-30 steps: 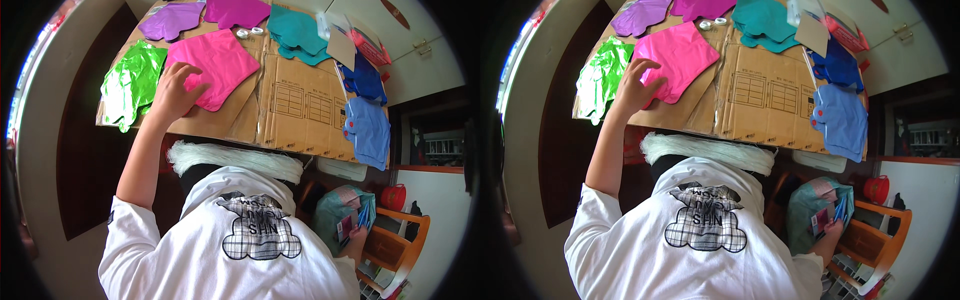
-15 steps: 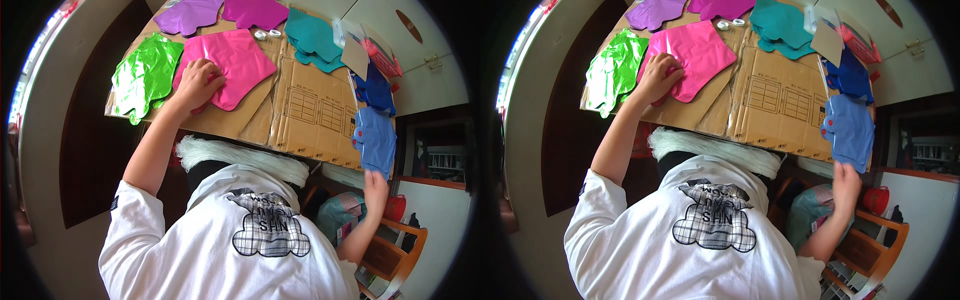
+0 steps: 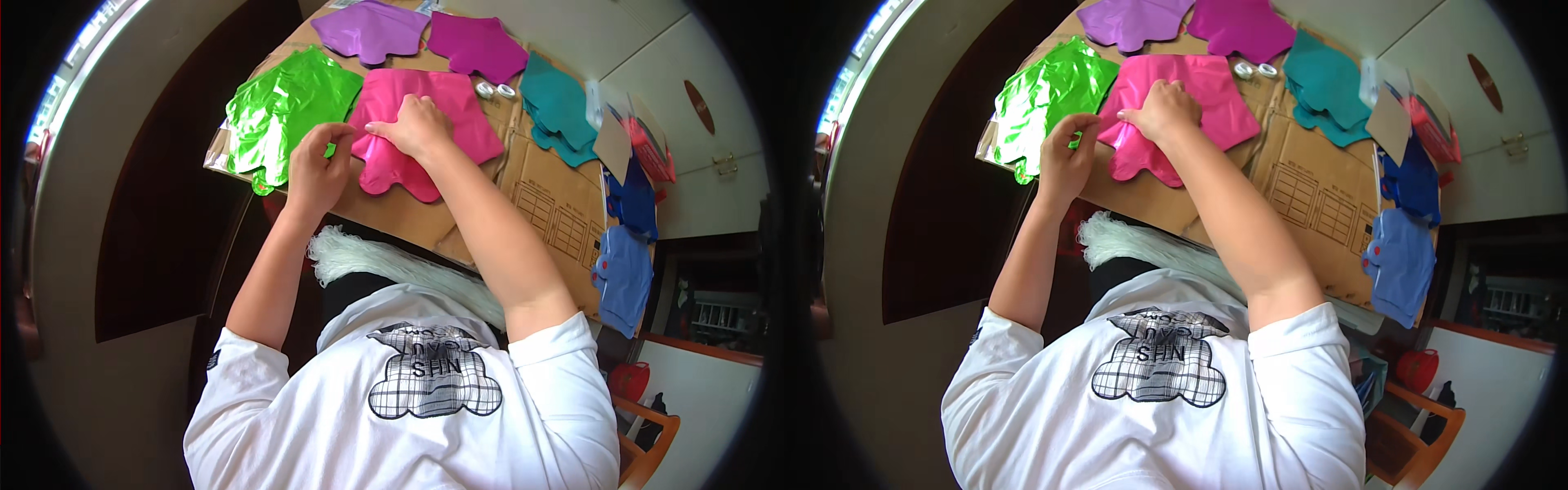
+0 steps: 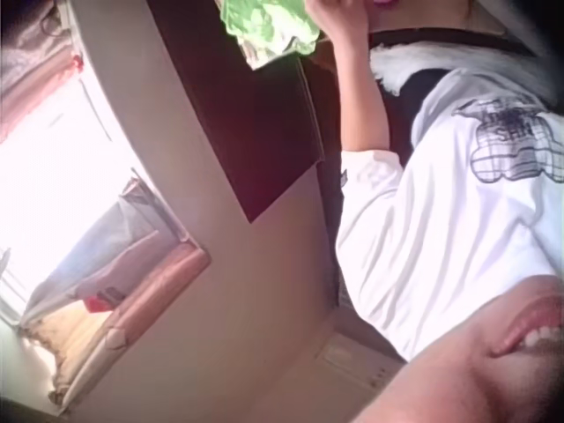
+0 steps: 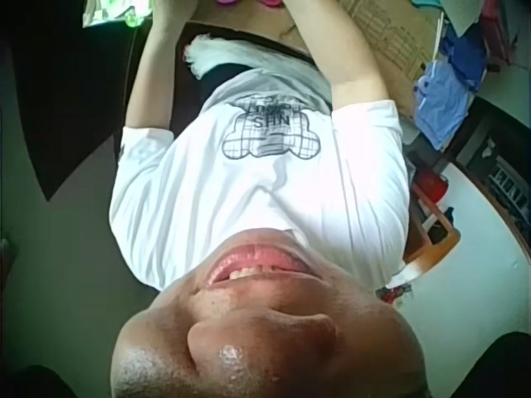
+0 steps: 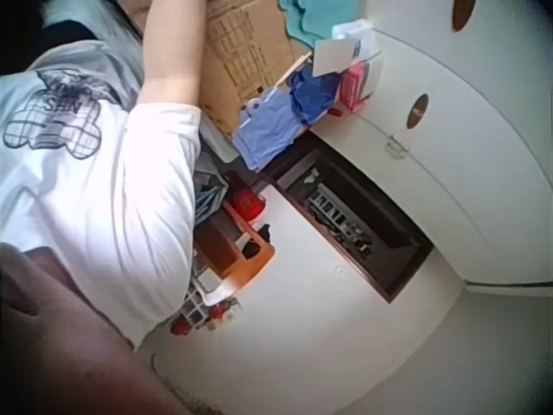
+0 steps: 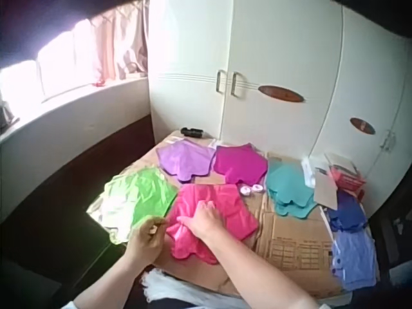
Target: Folding colorful plastic sheets and placing them into cardboard packaging sleeves.
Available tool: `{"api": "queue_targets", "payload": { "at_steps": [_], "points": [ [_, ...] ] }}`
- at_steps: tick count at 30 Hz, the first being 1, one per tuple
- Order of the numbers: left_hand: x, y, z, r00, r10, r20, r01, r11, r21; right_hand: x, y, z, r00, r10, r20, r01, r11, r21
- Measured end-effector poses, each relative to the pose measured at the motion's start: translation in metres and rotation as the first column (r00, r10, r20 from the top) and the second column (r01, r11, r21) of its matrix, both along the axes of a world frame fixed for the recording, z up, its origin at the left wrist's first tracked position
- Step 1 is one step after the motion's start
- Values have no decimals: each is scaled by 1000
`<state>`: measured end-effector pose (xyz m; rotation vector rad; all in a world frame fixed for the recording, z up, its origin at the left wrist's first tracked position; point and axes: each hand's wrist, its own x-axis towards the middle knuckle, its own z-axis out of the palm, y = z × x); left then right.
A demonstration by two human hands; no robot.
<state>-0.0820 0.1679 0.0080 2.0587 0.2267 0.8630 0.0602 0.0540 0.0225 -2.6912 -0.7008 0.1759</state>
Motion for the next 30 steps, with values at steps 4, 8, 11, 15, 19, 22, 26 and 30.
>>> {"api": "queue_targets", "payload": {
  "at_steps": [4,8,11,15,19,22,26,30],
  "points": [
    [-3,13,9,1000,-10,-26,9,1000,-18,3,1,-14,998,-55,29,53,996,74],
    [-1,24,5,999,9,-44,-8,1000,11,9,5,-17,996,-54,-65,57,998,40],
    [3,31,3,998,33,-51,-31,999,33,-5,8,-1,993,-71,-93,71,997,-7],
    [7,30,12,996,0,-91,-1,1000,-19,-6,5,-9,995,-90,-44,92,995,38],
    [12,37,6,992,-27,-125,38,996,84,1,7,-12,987,-93,-130,101,993,58],
    [13,40,2,988,-22,-150,34,996,78,-18,11,7,989,-124,-75,121,992,-40],
    [13,36,9,979,-28,-200,44,996,77,-21,11,11,988,-103,-116,97,994,-56],
    [14,37,9,984,-47,-173,59,996,64,-7,5,-10,990,-93,-104,104,988,111]
  ]
}}
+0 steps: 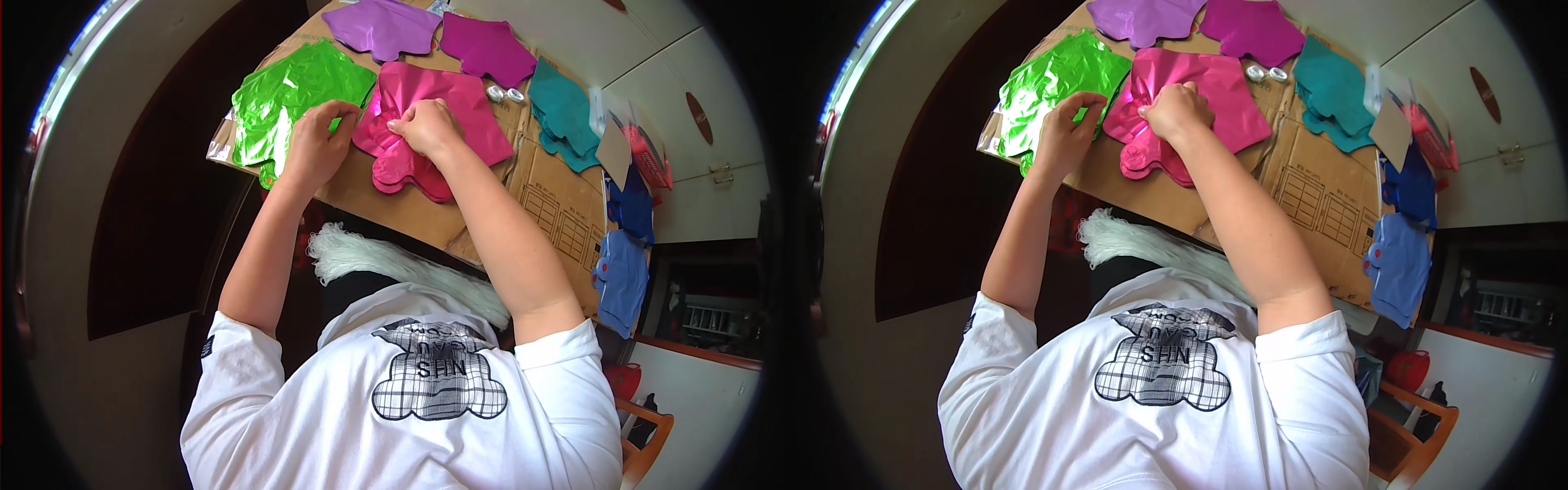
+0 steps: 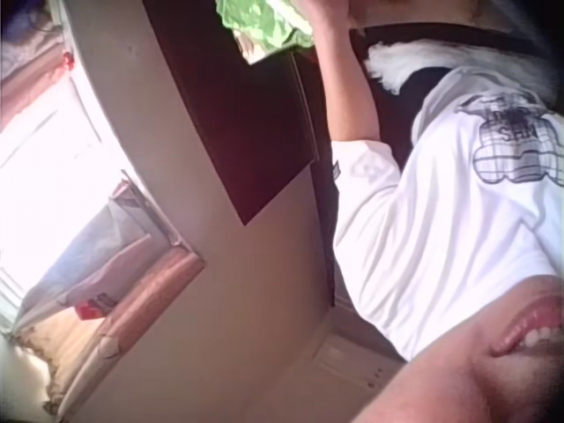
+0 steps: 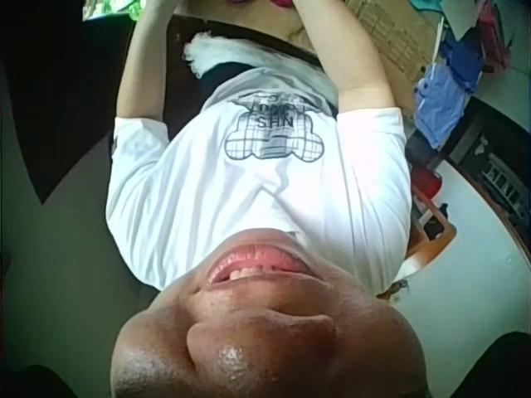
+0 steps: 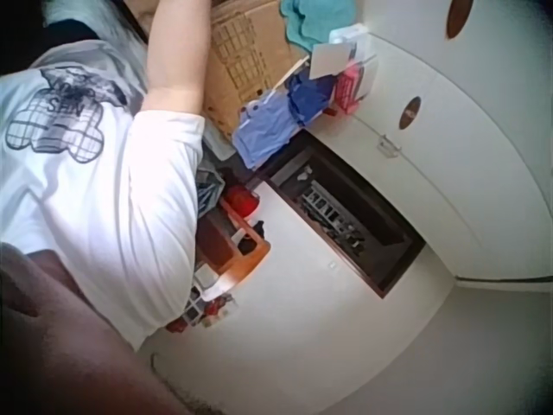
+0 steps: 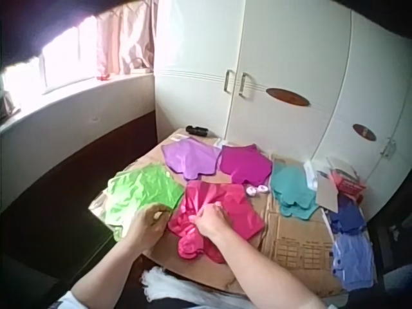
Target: Folding colorful plastic sheets and placing them into cardboard packaging sleeves.
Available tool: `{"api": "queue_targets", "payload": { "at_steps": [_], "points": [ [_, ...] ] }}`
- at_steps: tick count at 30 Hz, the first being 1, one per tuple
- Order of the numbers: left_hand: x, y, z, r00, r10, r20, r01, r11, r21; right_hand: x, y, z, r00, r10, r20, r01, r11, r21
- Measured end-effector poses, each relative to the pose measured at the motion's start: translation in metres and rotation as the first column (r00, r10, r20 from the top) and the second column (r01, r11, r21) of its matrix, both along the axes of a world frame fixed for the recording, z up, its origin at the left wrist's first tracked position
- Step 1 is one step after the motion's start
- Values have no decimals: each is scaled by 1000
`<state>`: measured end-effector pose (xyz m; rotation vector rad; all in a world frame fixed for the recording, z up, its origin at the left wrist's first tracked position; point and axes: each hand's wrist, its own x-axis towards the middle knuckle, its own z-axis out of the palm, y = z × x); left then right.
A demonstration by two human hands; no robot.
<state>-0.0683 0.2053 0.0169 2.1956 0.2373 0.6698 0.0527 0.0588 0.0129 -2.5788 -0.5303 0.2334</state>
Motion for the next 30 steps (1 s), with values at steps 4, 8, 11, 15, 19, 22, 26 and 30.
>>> {"api": "queue_targets", "payload": {
  "at_steps": [4,8,11,15,19,22,26,30],
  "points": [
    [4,1,6,998,-24,-64,26,999,31,6,-6,4,987,31,-159,-2,983,182],
    [23,5,5,986,-140,-90,129,984,-119,4,-8,1,980,1,-198,58,954,294],
    [41,4,4,950,-221,-223,163,954,-252,5,-9,-3,991,-21,-130,49,975,217],
    [45,0,12,922,-164,-351,114,981,-158,3,-7,-5,995,23,-99,10,947,322],
    [51,-9,5,955,5,-296,-2,1000,8,17,-5,-18,978,82,-192,-7,932,361],
    [56,-14,0,961,78,-265,-61,995,74,21,-4,-16,935,117,-334,32,912,408],
    [58,-19,3,959,83,-271,-52,992,119,30,-2,-15,874,100,-476,133,892,432],
    [61,-21,-5,976,77,-202,-34,978,208,32,5,-10,869,118,-481,140,873,466]
  ]
}}
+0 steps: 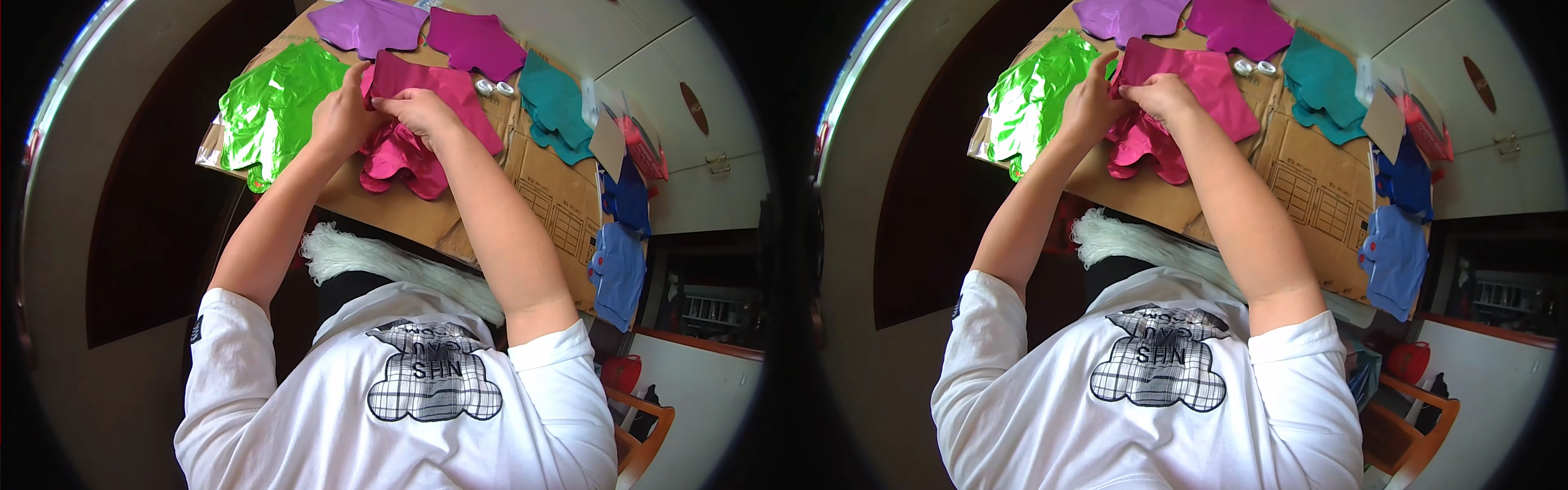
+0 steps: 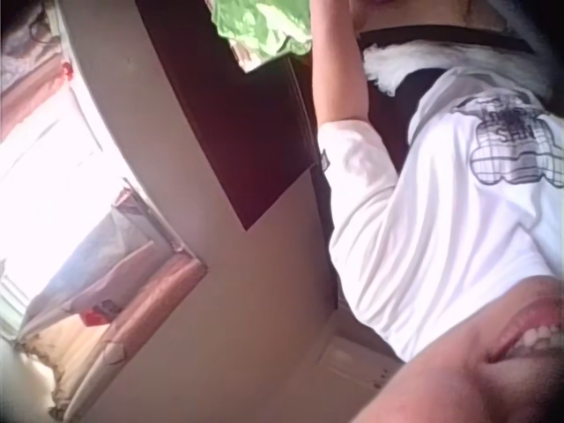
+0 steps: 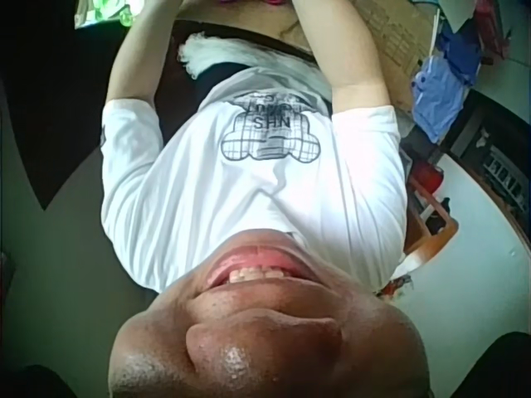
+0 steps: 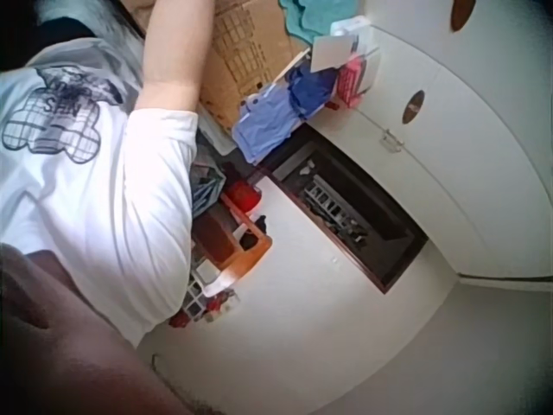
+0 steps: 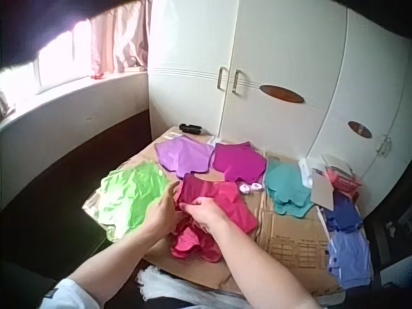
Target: Folding colorful plastic sheets and placing them into cardboard packaging sleeves.
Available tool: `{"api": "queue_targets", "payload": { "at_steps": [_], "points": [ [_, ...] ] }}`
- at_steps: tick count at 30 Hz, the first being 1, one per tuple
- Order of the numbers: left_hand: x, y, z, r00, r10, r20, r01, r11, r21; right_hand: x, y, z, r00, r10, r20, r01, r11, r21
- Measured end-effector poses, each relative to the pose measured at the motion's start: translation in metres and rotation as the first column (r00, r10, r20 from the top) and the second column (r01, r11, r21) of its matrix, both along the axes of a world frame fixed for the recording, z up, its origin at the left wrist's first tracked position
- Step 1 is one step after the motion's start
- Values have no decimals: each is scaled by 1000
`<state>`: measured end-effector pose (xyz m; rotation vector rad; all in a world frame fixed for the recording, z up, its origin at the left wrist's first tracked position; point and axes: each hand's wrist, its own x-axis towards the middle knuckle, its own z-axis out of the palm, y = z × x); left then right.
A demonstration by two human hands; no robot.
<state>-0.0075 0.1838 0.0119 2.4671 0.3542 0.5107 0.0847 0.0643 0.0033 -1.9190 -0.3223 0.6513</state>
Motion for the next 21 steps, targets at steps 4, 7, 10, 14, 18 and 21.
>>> {"api": "queue_targets", "payload": {
  "at_steps": [4,7,10,14,18,21],
  "points": [
    [2,-4,-4,999,-39,34,37,998,57,7,2,-14,997,-65,50,61,995,75],
    [-2,3,-7,999,-50,19,48,996,78,6,3,-9,996,-81,41,81,997,-1],
    [-3,2,-8,996,-65,63,63,997,46,0,5,7,994,-72,-83,80,993,93],
    [-1,-7,-1,998,-70,7,69,995,75,3,8,-13,995,-78,69,75,996,38],
    [-1,-7,1,998,-66,10,66,997,33,10,3,-20,972,-174,159,188,979,-77],
    [-3,5,-5,987,-119,107,124,992,-36,4,-7,2,970,-203,134,208,978,-29]
  ]
}}
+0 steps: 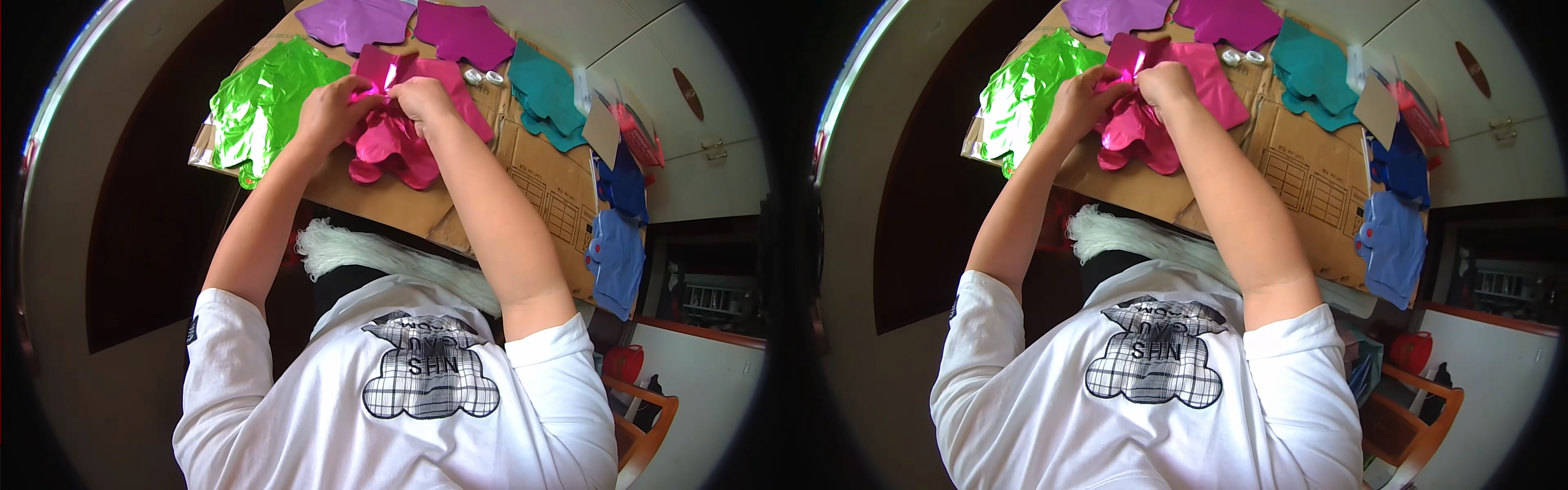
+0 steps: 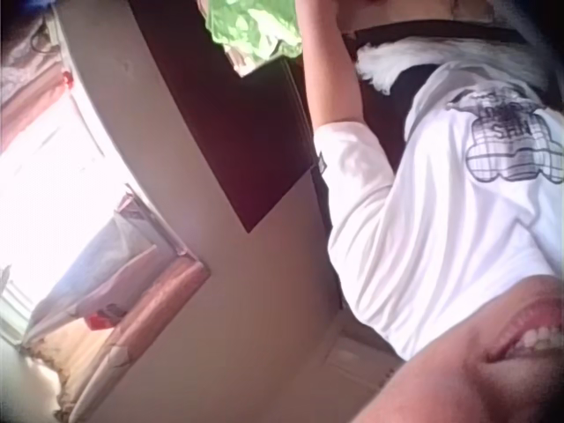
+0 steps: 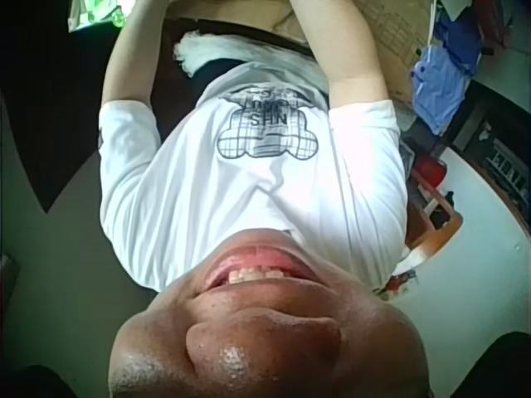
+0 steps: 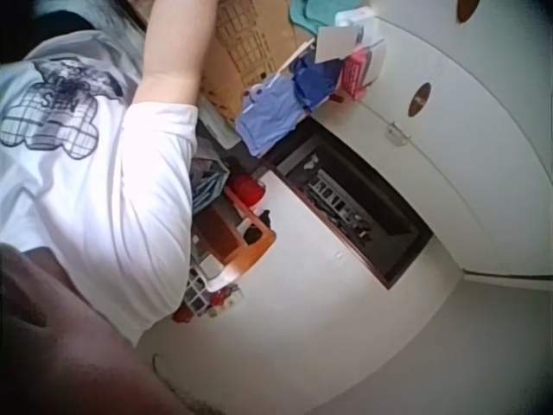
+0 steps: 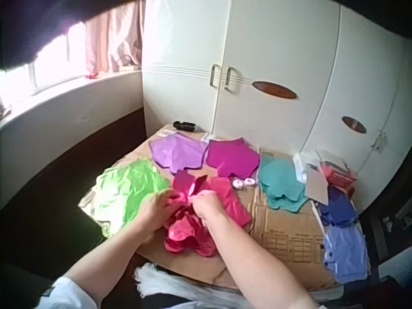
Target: Folding colorful plastic sheets and placing them into cardboard packaging sleeves.
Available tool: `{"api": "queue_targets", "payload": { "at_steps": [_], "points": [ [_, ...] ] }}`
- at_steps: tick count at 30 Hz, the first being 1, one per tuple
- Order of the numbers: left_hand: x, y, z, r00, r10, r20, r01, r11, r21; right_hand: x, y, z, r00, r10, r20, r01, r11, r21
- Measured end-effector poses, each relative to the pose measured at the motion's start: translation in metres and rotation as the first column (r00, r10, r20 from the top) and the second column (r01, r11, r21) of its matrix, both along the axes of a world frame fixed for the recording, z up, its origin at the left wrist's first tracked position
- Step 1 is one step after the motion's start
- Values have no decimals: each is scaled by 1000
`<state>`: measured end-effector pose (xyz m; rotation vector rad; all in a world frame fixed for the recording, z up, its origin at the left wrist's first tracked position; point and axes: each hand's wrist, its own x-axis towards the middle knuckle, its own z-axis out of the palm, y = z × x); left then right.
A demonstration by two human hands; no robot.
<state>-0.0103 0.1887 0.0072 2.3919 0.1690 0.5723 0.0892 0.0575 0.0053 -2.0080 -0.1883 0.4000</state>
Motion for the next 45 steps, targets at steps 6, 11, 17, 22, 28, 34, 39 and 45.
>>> {"api": "queue_targets", "payload": {
  "at_steps": [6,11,17,22,28,34,39,45],
  "points": [
    [-8,1,5,995,98,-34,-75,905,420,8,-36,-4,962,-162,-220,237,893,382],
    [-5,-13,13,960,-266,87,180,826,534,11,-66,-25,967,-23,-253,180,766,617],
    [-2,-30,4,936,-328,-126,351,860,370,5,-114,15,988,-105,-109,151,743,652],
    [-2,-25,-1,946,-309,-95,322,870,373,-2,-227,114,924,-342,173,185,794,579],
    [0,-36,12,926,-362,-108,377,873,310,-35,-314,185,912,-275,304,9,756,655],
    [-33,-102,71,883,-469,-34,413,808,-421,-106,-215,144,830,31,557,12,997,-73],
    [-48,-137,61,808,-581,-97,155,369,-917,-146,-171,80,465,393,793,-49,906,-420],
    [-52,-127,43,913,-404,-50,163,476,-864,-149,-175,60,889,147,433,-177,984,29]
  ]
}}
